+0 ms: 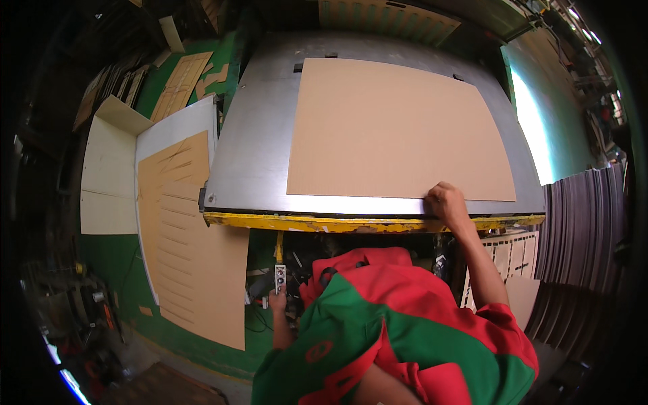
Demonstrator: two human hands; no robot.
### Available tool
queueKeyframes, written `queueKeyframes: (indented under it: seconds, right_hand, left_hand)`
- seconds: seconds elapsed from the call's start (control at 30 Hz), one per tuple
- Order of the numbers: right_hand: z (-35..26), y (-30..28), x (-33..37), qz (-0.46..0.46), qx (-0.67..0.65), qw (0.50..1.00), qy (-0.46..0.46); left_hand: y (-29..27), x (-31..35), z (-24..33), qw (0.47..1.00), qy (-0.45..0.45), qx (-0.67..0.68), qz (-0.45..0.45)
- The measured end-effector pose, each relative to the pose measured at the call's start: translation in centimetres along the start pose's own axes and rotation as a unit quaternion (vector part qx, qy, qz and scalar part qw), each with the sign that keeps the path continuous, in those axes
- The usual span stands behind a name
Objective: The person places a large cardboard sheet on a metal worktable, then uses a tape measure to mark multiple evenly spaced lines across the sheet. The person repeatedly measures and marks the cardboard, then lifts and inspects the marked sheet.
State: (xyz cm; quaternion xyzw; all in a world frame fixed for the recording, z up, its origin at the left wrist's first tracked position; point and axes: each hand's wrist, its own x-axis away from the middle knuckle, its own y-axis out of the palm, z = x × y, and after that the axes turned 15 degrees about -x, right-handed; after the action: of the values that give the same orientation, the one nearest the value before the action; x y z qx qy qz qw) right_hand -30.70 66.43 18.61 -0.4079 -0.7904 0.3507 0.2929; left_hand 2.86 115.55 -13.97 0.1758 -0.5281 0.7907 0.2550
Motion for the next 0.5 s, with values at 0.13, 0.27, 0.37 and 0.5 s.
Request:
queueKeyframes:
  seconds: [0.13, 0.27, 0.37, 0.5]
  right_hand:
    - [-0.3, 1.7, 3.8, 0.054, 0.025, 0.993, -0.098]
    - [-0.8, 3.7, 7.3, -0.018, 0.179, 0.976, -0.120]
    - [0.5, 5.9, 7.9, 0.044, 0.404, 0.900, -0.159]
    - [2.7, 7.3, 7.1, 0.118, 0.253, 0.939, -0.202]
  left_hand:
    - [-0.2, 0.2, 1.0, 0.990, -0.067, 0.060, -0.109]
    - [-0.7, 0.3, 2.0, 0.969, -0.090, 0.079, -0.214]
    - [-0.5, 0.7, 2.6, 0.942, -0.138, 0.149, -0.266]
    - [0.0, 1.2, 2.7, 0.955, -0.119, 0.119, -0.245]
